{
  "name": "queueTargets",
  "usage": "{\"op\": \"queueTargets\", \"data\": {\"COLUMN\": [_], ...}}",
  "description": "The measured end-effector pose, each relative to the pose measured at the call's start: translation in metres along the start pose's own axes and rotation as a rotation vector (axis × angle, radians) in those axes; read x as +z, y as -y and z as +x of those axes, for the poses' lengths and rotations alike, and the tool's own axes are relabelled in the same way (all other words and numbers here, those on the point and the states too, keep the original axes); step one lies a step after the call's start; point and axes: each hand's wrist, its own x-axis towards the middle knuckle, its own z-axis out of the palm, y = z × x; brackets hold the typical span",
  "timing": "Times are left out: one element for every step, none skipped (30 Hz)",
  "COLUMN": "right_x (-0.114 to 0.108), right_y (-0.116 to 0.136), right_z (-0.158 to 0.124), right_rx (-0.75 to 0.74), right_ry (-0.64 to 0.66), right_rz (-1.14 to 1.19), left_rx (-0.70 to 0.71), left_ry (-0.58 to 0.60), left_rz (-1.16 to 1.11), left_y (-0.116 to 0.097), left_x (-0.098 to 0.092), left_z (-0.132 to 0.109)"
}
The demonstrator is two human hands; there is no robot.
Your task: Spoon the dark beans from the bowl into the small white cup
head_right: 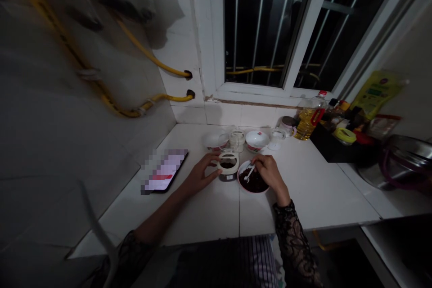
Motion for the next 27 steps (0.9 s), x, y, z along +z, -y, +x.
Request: {"op": "queueTargets", "data": {"right_x": [-0.0005,-0.0012,-0.0022,-0.0031,-0.0039,-0.0046,-0.0052,-0.0056,-0.0058,-0.0058,-0.0058,-0.0058,-0.0057,-0.0057,-0.0058,-0.0059,-0.006,-0.0061,-0.006,-0.0058,-0.0055,-0.0051,-0.0047,-0.0043,-0.0041,-0.004,-0.0041], "right_y": [0.0001,-0.0005,-0.0014,-0.0023,-0.0032,-0.0037,-0.0039,-0.0037,-0.0033,-0.0027,-0.0022,-0.0019,-0.0019,-0.0022,-0.0028,-0.0036,-0.0045,-0.0055,-0.0064,-0.0071,-0.0076,-0.0079,-0.008,-0.008,-0.008,-0.008,-0.0081], "right_z": [0.0,0.0001,0.0003,0.0005,0.0009,0.0013,0.0016,0.0019,0.0021,0.0022,0.0022,0.0022,0.0022,0.0023,0.0025,0.0028,0.0031,0.0035,0.0038,0.0041,0.0043,0.0045,0.0045,0.0044,0.0043,0.0042,0.004], "right_rx": [0.054,0.106,0.152,0.19,0.219,0.238,0.25,0.254,0.256,0.254,0.251,0.248,0.247,0.249,0.252,0.256,0.259,0.26,0.259,0.258,0.26,0.264,0.267,0.269,0.269,0.268,0.267], "right_ry": [-0.003,-0.015,-0.032,-0.048,-0.063,-0.08,-0.098,-0.115,-0.129,-0.141,-0.147,-0.149,-0.149,-0.149,-0.152,-0.158,-0.167,-0.179,-0.192,-0.204,-0.214,-0.221,-0.226,-0.229,-0.229,-0.228,-0.227], "right_rz": [0.067,0.127,0.175,0.214,0.245,0.269,0.286,0.295,0.295,0.291,0.285,0.284,0.288,0.298,0.311,0.321,0.327,0.332,0.338,0.344,0.35,0.356,0.36,0.359,0.356,0.351,0.345], "left_rx": [0.001,0.0,-0.001,-0.002,-0.003,-0.004,-0.002,0.0,0.004,0.008,0.011,0.014,0.017,0.019,0.02,0.019,0.016,0.014,0.01,0.006,0.003,0.001,-0.001,-0.001,-0.001,0.0,0.001], "left_ry": [0.002,0.004,0.005,0.005,0.004,0.004,0.005,0.005,0.004,0.004,0.005,0.005,0.006,0.007,0.007,0.007,0.006,0.006,0.007,0.008,0.005,0.002,-0.002,-0.005,-0.007,-0.007,-0.006], "left_rz": [0.0,-0.001,-0.001,-0.001,-0.001,-0.001,-0.001,0.0,0.002,0.004,0.006,0.008,0.011,0.013,0.015,0.017,0.018,0.018,0.016,0.014,0.01,0.007,0.005,0.004,0.003,0.005,0.007], "left_y": [0.0,0.0001,0.0001,0.0001,0.0001,0.0,-0.0002,-0.0004,-0.0006,-0.0007,-0.0008,-0.0008,-0.0007,-0.0006,-0.0004,-0.0002,0.0,0.0003,0.0005,0.0008,0.0012,0.0016,0.002,0.0023,0.0025,0.0025,0.0022], "left_x": [-0.0002,-0.0004,-0.0007,-0.0009,-0.0011,-0.0012,-0.0013,-0.0013,-0.0013,-0.0013,-0.0013,-0.0013,-0.0013,-0.0012,-0.0012,-0.0011,-0.001,-0.0009,-0.0006,-0.0003,0.0,0.0004,0.0008,0.0011,0.0013,0.0014,0.0013], "left_z": [0.0001,0.0002,0.0003,0.0004,0.0004,0.0004,0.0004,0.0003,0.0003,0.0004,0.0004,0.0004,0.0004,0.0004,0.0003,0.0002,0.0001,0.0,-0.0001,-0.0002,-0.0002,-0.0002,-0.0001,0.0,0.0001,0.0003,0.0004]}}
